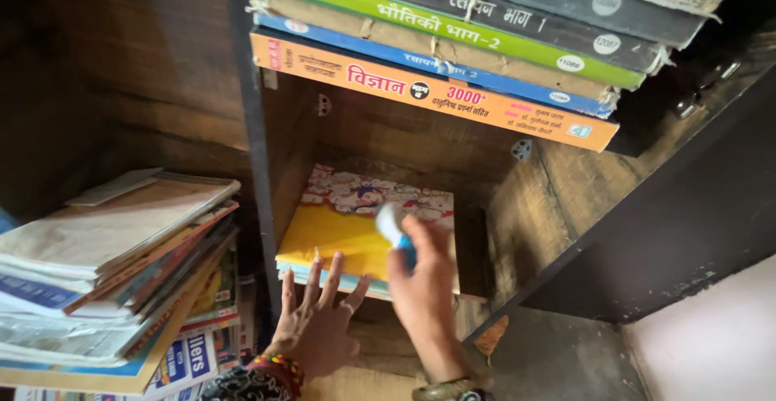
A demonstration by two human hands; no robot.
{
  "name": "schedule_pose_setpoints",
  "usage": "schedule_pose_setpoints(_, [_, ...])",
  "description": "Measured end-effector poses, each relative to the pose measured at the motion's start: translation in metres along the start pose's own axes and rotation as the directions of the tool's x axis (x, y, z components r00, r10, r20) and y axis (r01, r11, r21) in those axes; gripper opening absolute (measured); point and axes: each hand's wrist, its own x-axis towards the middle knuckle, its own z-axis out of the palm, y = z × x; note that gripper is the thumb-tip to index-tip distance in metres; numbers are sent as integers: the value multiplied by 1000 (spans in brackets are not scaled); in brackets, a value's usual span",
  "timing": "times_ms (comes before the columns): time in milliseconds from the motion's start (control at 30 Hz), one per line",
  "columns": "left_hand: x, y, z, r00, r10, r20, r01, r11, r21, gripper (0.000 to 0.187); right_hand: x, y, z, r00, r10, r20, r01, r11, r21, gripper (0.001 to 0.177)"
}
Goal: The person sorts through various books and notebooks, picking them up by hand, flipping through pages, and placing them into different stacks on and near a wooden shelf.
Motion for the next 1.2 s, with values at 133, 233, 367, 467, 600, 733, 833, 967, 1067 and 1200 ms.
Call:
schedule_pose_setpoints(133, [-2, -11, 2, 991, 20, -129, -26, 999, -48, 93, -37, 31, 33, 981, -54, 185, 105, 954, -279, 56])
schedule_pose_setpoints(233, [-12, -23, 2, 983, 13, -184, -28, 997, -78, 93, -37, 40, 50, 980, 32, 196, 41, 934, -355, 39])
schedule_pose_setpoints(367, [-34, -42, -9, 967, -14, -254, -24, 989, -145, 93, -9, 0, 45, 928, 208, 308, -168, 974, -151, 24])
schedule_pose_setpoints(467, [-51, -62, -15, 947, -57, -317, -8, 980, -200, 92, -1, -65, 38, 899, 308, 313, -324, 946, 1, 28])
schedule_pose_setpoints(600, [-72, -103, -17, 908, -108, -405, 10, 972, -235, 85, -4, -144, 38, 829, 324, 456, -416, 902, 114, 27])
schedule_pose_setpoints(733, [-90, -150, -11, 891, -217, -399, 98, 950, -298, 92, -5, -189, 57, 789, 298, 537, -495, 826, 269, 25])
schedule_pose_setpoints(833, [-102, -185, -2, 901, -317, -296, 216, 920, -328, 91, -7, -203, 80, 792, 190, 580, -473, 792, 386, 23])
schedule_pose_setpoints(967, [-110, -215, 6, 932, -347, -110, 292, 893, -341, 87, -9, -219, 109, 792, 127, 597, -465, 759, 455, 21])
schedule_pose_setpoints(1067, [-108, -231, 10, 929, -345, -133, 275, 885, -374, 78, -9, -225, 127, 783, 177, 596, -499, 749, 435, 21])
schedule_pose_setpoints(1200, [-104, -243, 12, 901, -342, -266, 223, 892, -393, 72, -6, -226, 148, 795, 124, 594, -505, 678, 534, 22])
